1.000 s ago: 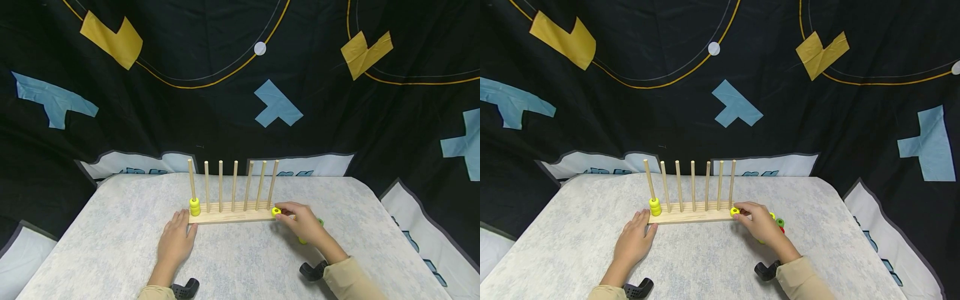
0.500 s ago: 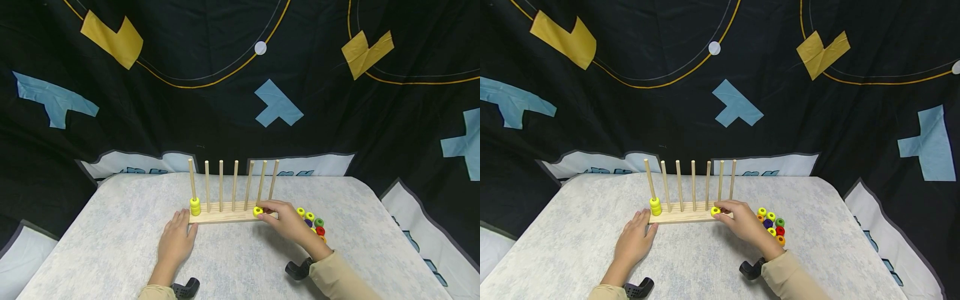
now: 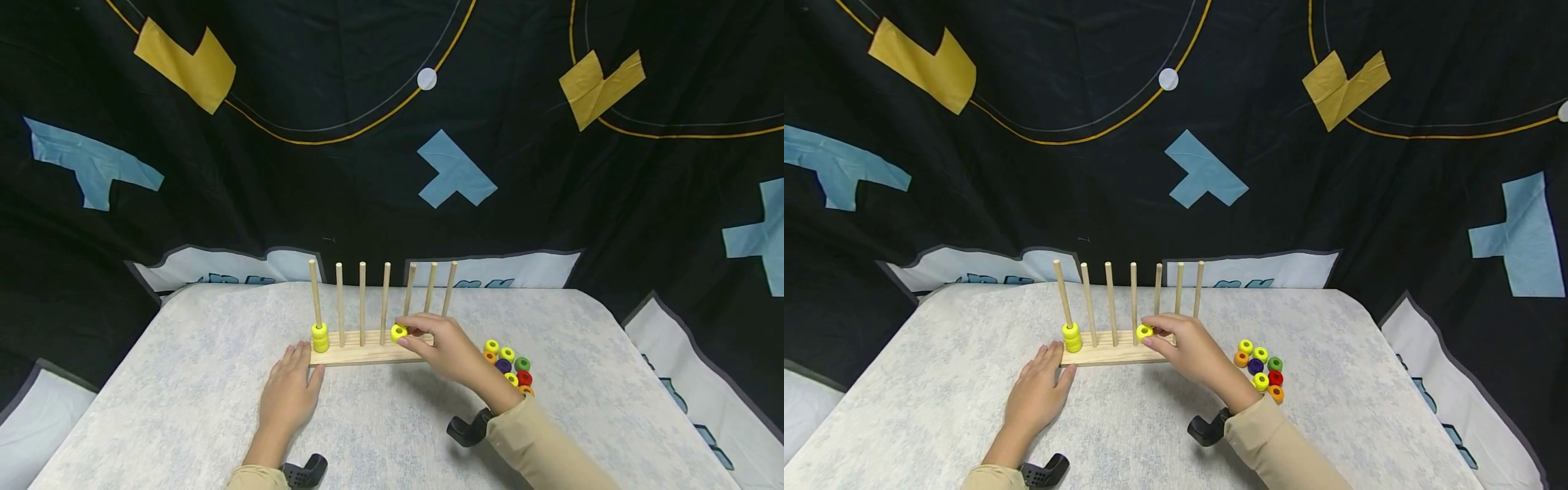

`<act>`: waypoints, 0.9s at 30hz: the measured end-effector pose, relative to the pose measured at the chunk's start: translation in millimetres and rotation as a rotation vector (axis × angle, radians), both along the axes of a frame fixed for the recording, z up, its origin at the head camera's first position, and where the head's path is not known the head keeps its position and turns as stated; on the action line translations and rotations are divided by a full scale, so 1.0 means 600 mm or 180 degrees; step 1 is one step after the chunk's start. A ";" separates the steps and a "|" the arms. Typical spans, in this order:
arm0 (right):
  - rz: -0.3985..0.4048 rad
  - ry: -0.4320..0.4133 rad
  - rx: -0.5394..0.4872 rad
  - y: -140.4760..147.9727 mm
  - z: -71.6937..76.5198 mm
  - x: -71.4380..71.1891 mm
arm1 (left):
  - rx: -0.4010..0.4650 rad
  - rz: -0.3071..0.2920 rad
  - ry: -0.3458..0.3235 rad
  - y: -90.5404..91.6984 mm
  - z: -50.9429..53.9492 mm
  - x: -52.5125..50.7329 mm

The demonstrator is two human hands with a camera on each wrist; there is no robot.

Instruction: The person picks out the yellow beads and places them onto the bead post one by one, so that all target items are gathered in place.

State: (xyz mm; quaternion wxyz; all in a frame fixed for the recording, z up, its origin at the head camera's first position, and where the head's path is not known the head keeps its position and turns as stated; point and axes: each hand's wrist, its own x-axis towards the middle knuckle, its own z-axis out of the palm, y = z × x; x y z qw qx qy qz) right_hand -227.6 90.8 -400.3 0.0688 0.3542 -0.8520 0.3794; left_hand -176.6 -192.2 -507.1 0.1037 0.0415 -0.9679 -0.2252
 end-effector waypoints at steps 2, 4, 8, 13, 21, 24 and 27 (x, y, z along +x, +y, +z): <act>0.0026 0.0037 -0.0029 -0.005 0.004 -0.002 | 0.0002 -0.0001 -0.0006 0.000 0.001 0.000; 0.0062 0.0089 -0.0073 -0.008 0.008 -0.004 | 0.0006 -0.0004 -0.0012 0.000 0.001 0.000; 0.0083 0.0234 -0.0116 -0.016 0.017 -0.008 | -0.0001 -0.0016 -0.0012 -0.001 0.003 0.001; 0.0078 0.0457 -0.0146 -0.029 0.039 -0.014 | -0.0017 -0.0019 -0.0008 -0.003 0.003 0.001; 0.0019 0.0591 -0.0156 -0.048 0.074 -0.023 | -0.0001 -0.0020 -0.0025 -0.005 0.000 0.001; -0.0014 0.0615 -0.0169 -0.052 0.084 -0.025 | -0.0007 -0.0023 -0.0020 -0.004 -0.001 0.000; -0.0056 0.0593 -0.0189 -0.056 0.093 -0.029 | -0.0010 -0.0030 -0.0005 -0.003 0.000 0.000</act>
